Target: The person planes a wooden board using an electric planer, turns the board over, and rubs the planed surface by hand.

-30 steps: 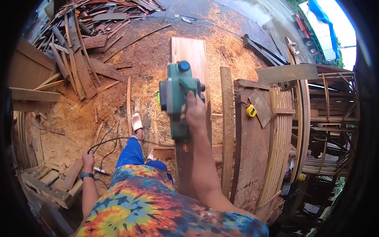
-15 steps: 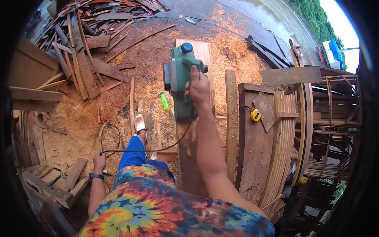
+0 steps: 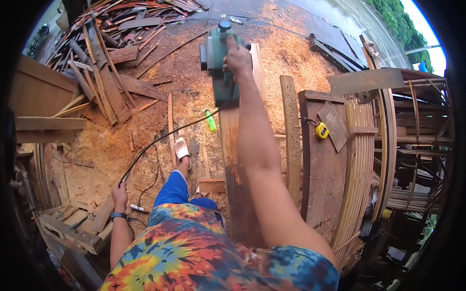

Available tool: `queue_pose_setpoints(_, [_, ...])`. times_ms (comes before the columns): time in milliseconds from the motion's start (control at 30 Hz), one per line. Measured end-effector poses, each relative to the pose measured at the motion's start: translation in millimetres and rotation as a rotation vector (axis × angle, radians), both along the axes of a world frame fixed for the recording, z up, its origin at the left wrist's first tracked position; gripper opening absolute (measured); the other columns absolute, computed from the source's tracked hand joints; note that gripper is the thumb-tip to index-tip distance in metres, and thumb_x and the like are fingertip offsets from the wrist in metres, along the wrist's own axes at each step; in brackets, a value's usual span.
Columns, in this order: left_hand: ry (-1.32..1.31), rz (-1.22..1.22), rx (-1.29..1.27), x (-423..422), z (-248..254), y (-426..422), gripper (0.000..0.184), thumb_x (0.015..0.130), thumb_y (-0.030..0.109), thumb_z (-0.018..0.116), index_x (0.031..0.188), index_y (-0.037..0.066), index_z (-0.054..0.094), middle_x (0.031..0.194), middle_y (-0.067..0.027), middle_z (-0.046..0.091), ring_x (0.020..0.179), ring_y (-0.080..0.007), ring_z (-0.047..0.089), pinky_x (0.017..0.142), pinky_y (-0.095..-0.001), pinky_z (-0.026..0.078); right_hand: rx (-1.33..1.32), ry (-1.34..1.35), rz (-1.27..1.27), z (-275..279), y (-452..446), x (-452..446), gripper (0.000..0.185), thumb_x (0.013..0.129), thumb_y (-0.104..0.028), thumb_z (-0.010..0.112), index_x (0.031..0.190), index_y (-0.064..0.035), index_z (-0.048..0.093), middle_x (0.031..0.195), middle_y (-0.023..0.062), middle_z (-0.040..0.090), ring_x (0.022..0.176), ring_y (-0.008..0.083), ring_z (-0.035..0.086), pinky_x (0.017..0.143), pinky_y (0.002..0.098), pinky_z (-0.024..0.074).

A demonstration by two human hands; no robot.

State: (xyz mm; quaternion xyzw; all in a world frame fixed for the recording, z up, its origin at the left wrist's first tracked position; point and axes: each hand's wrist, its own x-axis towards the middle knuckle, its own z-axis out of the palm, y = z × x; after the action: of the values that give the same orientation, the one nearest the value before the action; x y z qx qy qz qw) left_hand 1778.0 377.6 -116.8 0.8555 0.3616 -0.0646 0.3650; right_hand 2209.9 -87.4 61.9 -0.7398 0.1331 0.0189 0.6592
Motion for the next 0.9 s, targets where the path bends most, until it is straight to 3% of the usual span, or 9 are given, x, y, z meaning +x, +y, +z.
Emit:
queue_pose_setpoints(267, [-0.089,0.345,0.162,-78,-84,97,0.028,0.102,0.034,0.051,0.096,0.008,0.061,0.079,-0.0051,0.062,0.063,-0.0141,0.054,0.052,-0.029,0.045,0.066,0.123,-0.048,10,-16,-330,0.044,0.1,-0.048,0.056,0.096,-0.0036,0.055,0.059,0.0004,0.054,0.047,0.0067,0.051,0.043,0.0236,0.0402])
queue_pose_setpoints(367, [0.011,0.236,0.185,-77,-71,60,0.038,0.104,0.036,0.047,0.095,0.002,0.061,0.086,-0.0173,0.065,0.08,-0.0286,0.062,0.069,-0.0423,0.046,0.032,0.183,-0.045,13,-22,-428,0.056,0.096,-0.055,0.058,0.096,0.0003,0.055,0.061,0.0001,0.055,0.051,0.0061,0.054,0.046,0.0227,0.0428])
queue_pose_setpoints(400, [0.059,0.198,0.2,-72,-59,42,0.041,0.104,0.037,0.046,0.095,0.0,0.062,0.089,-0.0219,0.066,0.087,-0.0344,0.064,0.076,-0.0473,0.046,-0.033,0.23,-0.01,12,-24,-452,0.074,0.092,-0.067,0.053,0.126,-0.0012,0.057,0.062,0.001,0.055,0.051,0.0072,0.052,0.047,0.0221,0.041])
queue_pose_setpoints(467, [0.021,0.18,0.132,-68,-68,31,0.041,0.104,0.036,0.046,0.099,-0.001,0.063,0.092,-0.0215,0.069,0.088,-0.0343,0.066,0.077,-0.0454,0.048,-0.015,0.259,-0.022,11,-26,-474,0.075,0.091,-0.068,0.055,0.124,-0.0015,0.058,0.062,0.0008,0.055,0.052,0.007,0.053,0.048,0.022,0.0409])
queue_pose_setpoints(567, [-0.047,0.19,0.051,-59,-77,17,0.04,0.104,0.034,0.047,0.1,-0.002,0.063,0.09,-0.019,0.07,0.084,-0.0324,0.067,0.075,-0.0416,0.05,-0.025,0.232,0.006,11,-25,-446,0.072,0.092,-0.066,0.055,0.123,-0.0011,0.059,0.062,0.0009,0.055,0.052,0.0072,0.053,0.048,0.022,0.0409])
queue_pose_setpoints(600, [-0.031,0.197,0.039,-55,-75,15,0.04,0.103,0.034,0.047,0.1,-0.002,0.063,0.089,-0.0188,0.07,0.084,-0.0323,0.066,0.075,-0.0414,0.05,0.005,0.182,-0.035,13,-21,-426,0.054,0.095,-0.055,0.059,0.096,-0.0004,0.057,0.059,0.0001,0.055,0.05,0.0061,0.053,0.046,0.0231,0.0424])
queue_pose_setpoints(667, [-0.006,0.206,0.015,-46,-74,14,0.04,0.103,0.034,0.047,0.1,-0.002,0.063,0.089,-0.0184,0.07,0.082,-0.0321,0.066,0.076,-0.041,0.05,0.007,0.139,-0.02,10,-17,-377,0.049,0.097,-0.051,0.059,0.098,-0.0014,0.058,0.059,-0.0004,0.055,0.05,0.0058,0.052,0.045,0.0235,0.0413])
queue_pose_setpoints(700, [-0.014,0.204,0.065,-43,-76,16,0.037,0.103,0.035,0.048,0.089,0.003,0.06,0.076,-0.0099,0.063,0.064,-0.0176,0.058,0.054,-0.0324,0.045,0.014,0.128,-0.011,11,-14,-348,0.047,0.099,-0.048,0.057,0.097,-0.0018,0.058,0.058,-0.0005,0.054,0.049,0.0059,0.052,0.045,0.0239,0.0407])
queue_pose_setpoints(900, [-0.159,0.553,-0.504,-13,-41,4,0.02,0.1,0.026,0.053,0.093,0.008,0.057,0.079,-0.0051,0.059,0.065,-0.009,0.055,0.049,-0.0234,0.043,-0.039,0.041,0.06,0,1,-131,0.052,0.1,-0.055,0.051,0.092,-0.0034,0.057,0.058,0.0034,0.053,0.043,0.0111,0.05,0.041,0.0256,0.0412])
